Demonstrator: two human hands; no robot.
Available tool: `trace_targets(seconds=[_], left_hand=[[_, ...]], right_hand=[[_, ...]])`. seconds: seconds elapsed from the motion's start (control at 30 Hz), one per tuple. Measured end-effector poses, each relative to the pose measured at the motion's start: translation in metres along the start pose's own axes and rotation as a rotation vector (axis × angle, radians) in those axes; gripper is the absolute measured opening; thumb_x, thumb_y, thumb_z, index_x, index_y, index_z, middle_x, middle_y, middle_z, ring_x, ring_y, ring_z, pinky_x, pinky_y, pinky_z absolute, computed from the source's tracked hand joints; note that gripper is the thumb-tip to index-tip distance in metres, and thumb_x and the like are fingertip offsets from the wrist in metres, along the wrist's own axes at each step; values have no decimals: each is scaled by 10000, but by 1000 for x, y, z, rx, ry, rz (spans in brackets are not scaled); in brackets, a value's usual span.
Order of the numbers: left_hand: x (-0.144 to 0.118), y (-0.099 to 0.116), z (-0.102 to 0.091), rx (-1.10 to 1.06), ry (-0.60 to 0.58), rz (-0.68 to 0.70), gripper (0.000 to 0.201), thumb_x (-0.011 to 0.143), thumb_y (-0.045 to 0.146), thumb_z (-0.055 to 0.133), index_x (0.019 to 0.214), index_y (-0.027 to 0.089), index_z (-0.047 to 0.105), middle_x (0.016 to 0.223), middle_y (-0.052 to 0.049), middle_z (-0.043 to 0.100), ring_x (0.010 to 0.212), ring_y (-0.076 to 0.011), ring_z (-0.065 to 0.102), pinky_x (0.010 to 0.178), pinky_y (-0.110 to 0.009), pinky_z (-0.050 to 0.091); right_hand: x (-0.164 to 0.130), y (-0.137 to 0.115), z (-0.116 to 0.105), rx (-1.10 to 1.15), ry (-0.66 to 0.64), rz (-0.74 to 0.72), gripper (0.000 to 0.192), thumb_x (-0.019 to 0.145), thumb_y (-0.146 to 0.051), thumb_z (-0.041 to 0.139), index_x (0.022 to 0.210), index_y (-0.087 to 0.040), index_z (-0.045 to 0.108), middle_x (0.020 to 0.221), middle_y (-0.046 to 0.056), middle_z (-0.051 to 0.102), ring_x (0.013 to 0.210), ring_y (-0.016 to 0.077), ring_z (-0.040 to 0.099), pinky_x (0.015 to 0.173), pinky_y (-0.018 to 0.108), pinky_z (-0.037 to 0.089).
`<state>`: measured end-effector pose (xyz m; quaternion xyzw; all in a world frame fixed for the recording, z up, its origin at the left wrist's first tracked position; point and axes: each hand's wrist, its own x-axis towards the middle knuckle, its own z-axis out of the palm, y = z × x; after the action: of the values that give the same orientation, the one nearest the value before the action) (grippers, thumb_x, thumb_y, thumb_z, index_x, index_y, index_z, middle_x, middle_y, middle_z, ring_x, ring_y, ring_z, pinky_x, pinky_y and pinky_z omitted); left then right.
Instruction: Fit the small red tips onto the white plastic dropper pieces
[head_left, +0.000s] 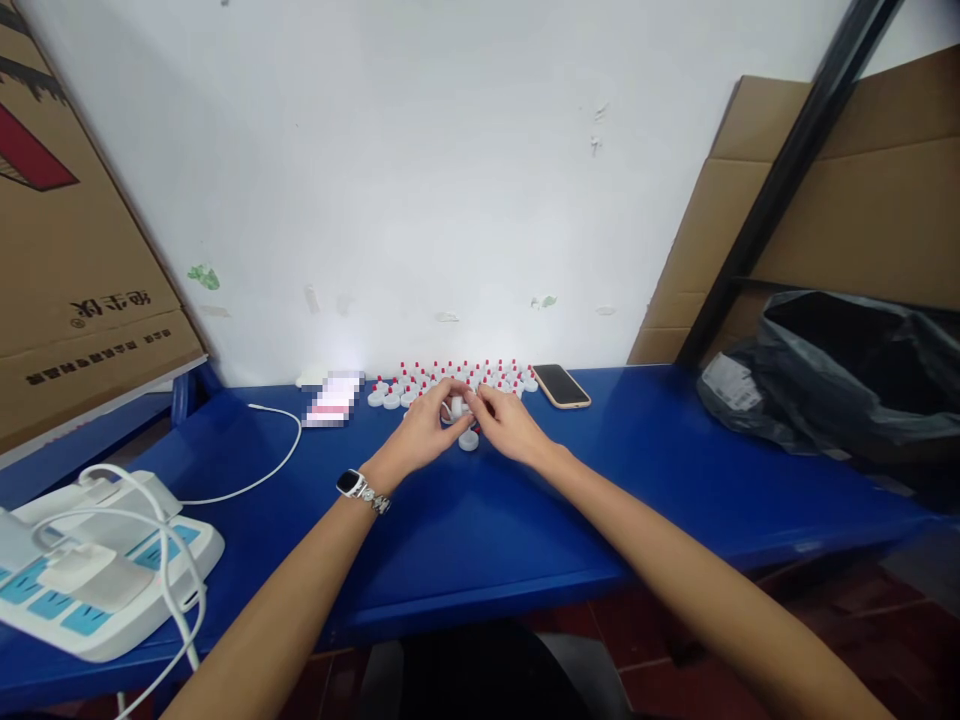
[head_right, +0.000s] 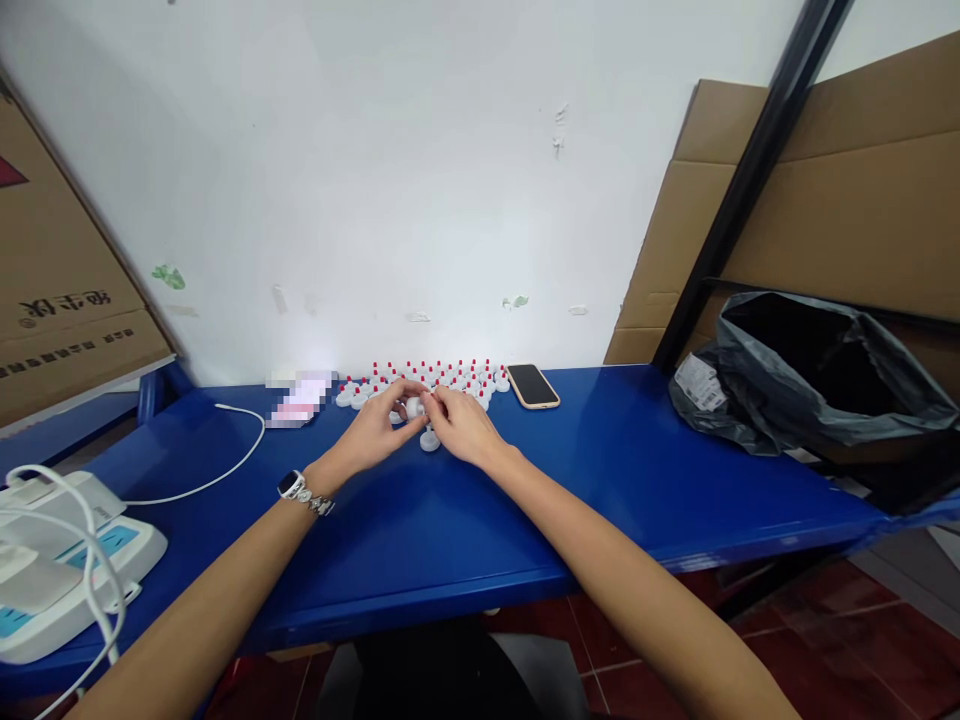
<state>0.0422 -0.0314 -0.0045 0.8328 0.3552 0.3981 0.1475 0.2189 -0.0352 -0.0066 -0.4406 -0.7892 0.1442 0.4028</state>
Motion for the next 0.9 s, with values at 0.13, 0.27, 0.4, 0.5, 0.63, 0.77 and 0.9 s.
trace_targets(seconds=[0.13,0.27,0.4,0.5,0.63,0.77,0.9], left_hand=[[0,1,-2,-23,-12,5,368,901,343,588,1238,211,520,940,-29,629,792,-156,579,749,-302,475],[0,3,-4,-11,-20,12,346,938,385,540,1231,205,514,867,-14,606,781,-154,578,741,-294,467],[-1,4,-5,28,2,64,426,897,363,610,1276,213,487,1011,-46,620,840,-165,576,778,-305,472],[0,5,-9,26,-30,96,383,899,342,609,1250,222,511,1019,-39,622,817,-155,568,763,-295,461],[1,7,-11,-53,-63,6,313,915,398,579,1151,198,525,795,9,565,704,-138,527,678,-272,432],[3,9,-10,-248,-89,-86,286,941,454,517,1046,188,524,766,10,539,712,-133,524,670,-259,427],[4,9,-10,-409,-135,-163,346,933,529,500,882,186,511,684,30,486,632,-113,479,616,-243,404]], right_hand=[[2,4,1,183,33,80,458,1001,-522,296,731,-194,467,641,-25,480,622,125,450,599,256,317],[2,4,5,309,37,86,535,974,-609,276,691,-193,459,630,-24,448,619,125,422,592,258,323],[3,4,10,390,48,98,557,939,-663,304,670,-195,438,613,-24,421,599,124,403,581,262,330],[4,5,12,403,42,133,570,926,-680,313,656,-194,439,599,-21,419,592,125,408,578,264,334],[3,0,13,391,53,129,562,938,-660,307,653,-193,435,598,-21,425,578,118,400,563,262,317],[2,-7,13,346,82,97,574,945,-666,278,641,-198,415,590,-23,421,565,114,385,553,262,305],[1,-9,14,292,100,54,574,954,-661,255,649,-202,414,589,-20,434,567,119,398,559,266,305]])
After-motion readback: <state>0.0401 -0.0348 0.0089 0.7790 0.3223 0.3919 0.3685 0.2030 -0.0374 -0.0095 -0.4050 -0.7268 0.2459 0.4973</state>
